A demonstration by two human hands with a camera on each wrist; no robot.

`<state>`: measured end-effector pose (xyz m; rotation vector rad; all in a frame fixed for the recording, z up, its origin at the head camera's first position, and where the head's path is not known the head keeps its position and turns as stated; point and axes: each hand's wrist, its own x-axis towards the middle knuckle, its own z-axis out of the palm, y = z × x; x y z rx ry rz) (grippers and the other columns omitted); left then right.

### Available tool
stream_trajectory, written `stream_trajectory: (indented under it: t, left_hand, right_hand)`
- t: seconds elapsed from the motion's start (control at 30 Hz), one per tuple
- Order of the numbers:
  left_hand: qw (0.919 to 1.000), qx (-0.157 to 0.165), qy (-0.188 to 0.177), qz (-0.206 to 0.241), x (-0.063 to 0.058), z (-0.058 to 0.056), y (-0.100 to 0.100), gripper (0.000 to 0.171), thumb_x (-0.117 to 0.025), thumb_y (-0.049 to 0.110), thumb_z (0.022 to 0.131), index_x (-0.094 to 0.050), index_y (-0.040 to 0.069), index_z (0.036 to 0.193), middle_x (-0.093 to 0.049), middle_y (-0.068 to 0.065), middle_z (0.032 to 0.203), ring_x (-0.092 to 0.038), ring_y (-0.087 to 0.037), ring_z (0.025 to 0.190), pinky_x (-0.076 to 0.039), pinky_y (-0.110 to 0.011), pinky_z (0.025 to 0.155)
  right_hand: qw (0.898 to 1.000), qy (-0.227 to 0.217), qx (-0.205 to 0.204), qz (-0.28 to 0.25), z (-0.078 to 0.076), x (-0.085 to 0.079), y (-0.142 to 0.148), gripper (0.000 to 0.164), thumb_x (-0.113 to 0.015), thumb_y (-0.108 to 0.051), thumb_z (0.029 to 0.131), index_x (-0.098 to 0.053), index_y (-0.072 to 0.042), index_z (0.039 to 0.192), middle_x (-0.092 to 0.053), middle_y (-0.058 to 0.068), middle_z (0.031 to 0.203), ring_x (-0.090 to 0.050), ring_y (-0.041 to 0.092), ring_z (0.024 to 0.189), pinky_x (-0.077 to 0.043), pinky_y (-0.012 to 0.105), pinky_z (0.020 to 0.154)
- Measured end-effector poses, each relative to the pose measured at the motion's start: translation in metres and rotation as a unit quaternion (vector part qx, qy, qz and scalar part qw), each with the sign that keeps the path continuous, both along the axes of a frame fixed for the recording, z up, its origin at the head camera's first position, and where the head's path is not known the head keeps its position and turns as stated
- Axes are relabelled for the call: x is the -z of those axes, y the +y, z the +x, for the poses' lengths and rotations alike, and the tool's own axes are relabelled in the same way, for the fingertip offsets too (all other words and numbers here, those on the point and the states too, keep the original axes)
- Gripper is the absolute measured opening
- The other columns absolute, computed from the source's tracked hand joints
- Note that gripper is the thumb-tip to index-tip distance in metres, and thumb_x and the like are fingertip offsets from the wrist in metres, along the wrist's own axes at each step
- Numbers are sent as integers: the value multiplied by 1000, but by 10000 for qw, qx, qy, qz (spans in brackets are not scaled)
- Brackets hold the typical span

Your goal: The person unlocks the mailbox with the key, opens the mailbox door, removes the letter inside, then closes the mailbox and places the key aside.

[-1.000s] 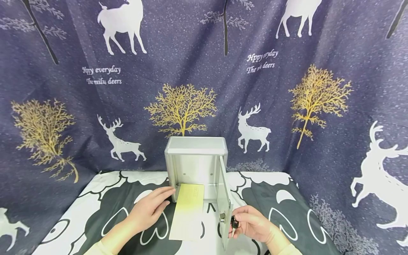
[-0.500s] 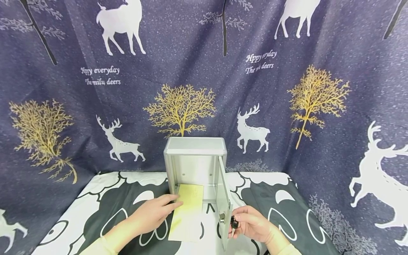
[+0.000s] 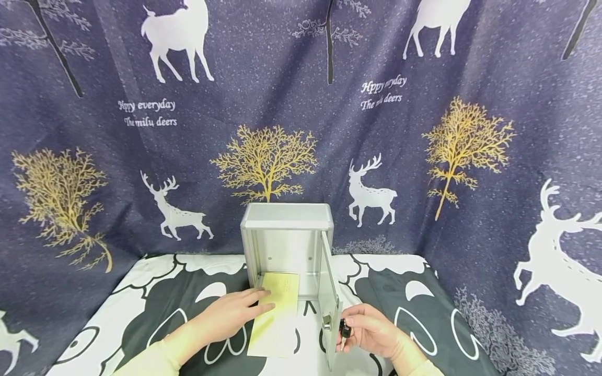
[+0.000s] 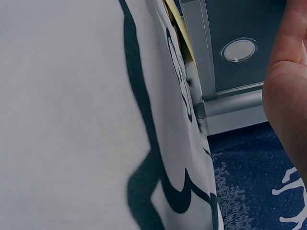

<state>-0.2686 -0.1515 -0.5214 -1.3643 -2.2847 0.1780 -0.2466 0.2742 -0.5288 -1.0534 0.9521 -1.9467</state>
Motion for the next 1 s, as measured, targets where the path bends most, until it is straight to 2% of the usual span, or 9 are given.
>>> stream_trajectory:
  t: [0.2,0.4,0.63,0.8,1.0]
  left_hand:
    - [9998,-31,31,-172,4,-5,0,73,-90,0,86,-69,26,151,-65,-7,153,-65,-28,140,-61,-36,102]
    - [9992,-65,200,-331,8,-5,5,74,-92,3,84,-71,29,149,-66,-6,152,-66,-26,138,-62,-33,99]
    - [9980,-93,354,-522,8,-7,14,76,-93,7,83,-69,31,151,-66,-6,154,-65,-25,140,-60,-32,103]
    - [9974,-10,494,-530,9,-10,19,72,-92,10,85,-70,31,150,-67,-5,152,-66,-24,138,-60,-32,104]
    - [9972,199,586,-415,12,-12,23,70,-93,9,83,-73,31,146,-69,-3,149,-68,-23,136,-59,-32,106]
  right_hand:
    - [10000,-46,-11,-17,0,0,0,56,-22,2,113,-70,3,142,-82,11,122,-80,22,114,-64,29,95]
    - [10000,-13,16,13,0,1,0,57,-21,1,113,-71,2,141,-82,11,122,-80,21,113,-64,28,94]
    - [10000,-5,-2,-23,0,1,1,56,-22,1,114,-70,3,143,-81,10,122,-80,21,113,-64,28,94]
    - [10000,-33,-53,-76,0,1,0,56,-21,2,114,-70,2,143,-81,11,123,-80,22,114,-64,28,95]
    - [9999,-27,-78,-126,0,0,-2,57,-21,2,114,-70,2,142,-81,11,123,-80,22,114,-64,28,95]
